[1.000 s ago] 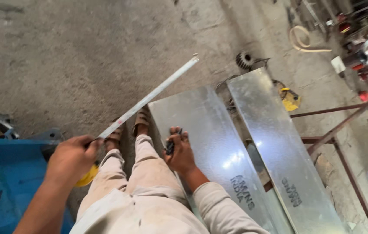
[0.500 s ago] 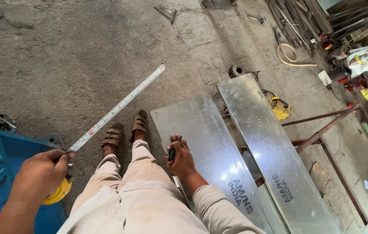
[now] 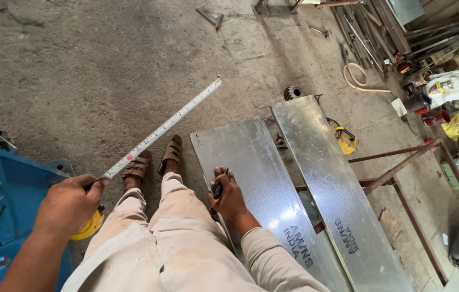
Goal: The person measures and marks multiple metal sheets using a tape measure and a marker. They repeatedly extend the tape measure, align it along the sheet edges, and make marks at specific intervals. The process is repeated across several sheets in a workshop setting.
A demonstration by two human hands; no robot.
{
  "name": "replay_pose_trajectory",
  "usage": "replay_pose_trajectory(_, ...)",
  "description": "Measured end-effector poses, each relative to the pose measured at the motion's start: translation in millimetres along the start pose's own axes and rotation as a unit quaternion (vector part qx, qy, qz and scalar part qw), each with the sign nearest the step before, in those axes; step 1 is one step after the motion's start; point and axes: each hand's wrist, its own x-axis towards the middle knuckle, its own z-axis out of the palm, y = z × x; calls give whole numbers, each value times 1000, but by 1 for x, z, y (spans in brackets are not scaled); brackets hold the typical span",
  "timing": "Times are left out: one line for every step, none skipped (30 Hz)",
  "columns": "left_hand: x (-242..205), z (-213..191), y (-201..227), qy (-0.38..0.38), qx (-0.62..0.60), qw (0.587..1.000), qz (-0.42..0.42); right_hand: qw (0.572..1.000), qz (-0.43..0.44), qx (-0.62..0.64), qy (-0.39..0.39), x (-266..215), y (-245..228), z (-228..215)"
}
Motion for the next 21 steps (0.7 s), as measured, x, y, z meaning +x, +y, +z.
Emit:
replay_pose_trajectory(-1,-2,3,-9,5,1000,-1,1000,-4,-1,3,3,1,0)
replay_pose_trajectory(-3,-3,5,-2,2,1000,9,1000,-7,-1,3,4,2,0)
replay_pose_trajectory(-5,-4,7,6,0,1000,19,1000,-11,-2,3,5,3,1)
replay_pose_trajectory(-7,-5,8,13,-4,1000,27,1000,-14,1,6,7,4,2)
replay_pose_trajectory(-9,-6,10,10,-3,1000,24,1000,-16,5,9,10,6,4)
replay_pose_trajectory(-9,-8,12,8,-4,1000,21,1000,-21,8,13,14,8,6)
replay_pose_trajectory(-11,-9,14,7,-4,1000,18,1000,-21,7,17,18,9,7)
replay_pose_trajectory(-14,-9,16,3,-15,1000,12,1000,-20,7,22,20,10,9)
replay_pose_trajectory(-16,-8,17,-2,-25,1000,6,999,-19,7,26,21,10,10)
replay_pose_trajectory(-16,-11,19,-3,-34,999,3,999,-21,10,28,21,9,11)
replay_pose_trajectory(-17,-13,19,6,-22,1000,16,999,-23,13,29,19,7,10)
replay_pose_trajectory(-19,-12,19,18,-12,999,28,999,-28,14,31,20,6,8)
replay_pose_trajectory(-18,-12,19,29,-1,999,40,999,-36,11,36,24,6,8)
replay_pose_trajectory(-17,-11,14,20,-8,999,32,998,-39,7,38,22,4,8)
replay_pose_trajectory(-15,-9,9,11,-15,1000,25,998,-42,2,40,22,4,8)
replay_pose_trajectory(-12,-4,4,-1,-21,1000,19,998,-27,38,44,20,6,8)
replay_pose_trajectory(-9,2,-1,18,-22,999,28,996,-12,73,47,19,8,8)
replay_pose_trajectory(-6,7,-8,33,-24,998,39,993,5,106,53,16,15,4)
replay_pose_trajectory(-3,14,-13,48,-26,997,50,986,14,139,86,13,24,-1)
replay_pose_trajectory(4,20,-15,30,8,999,23,977,24,171,123,9,36,-7)
replay_pose_trajectory(10,26,-15,13,43,999,-4,966,32,202,160,5,50,-14)
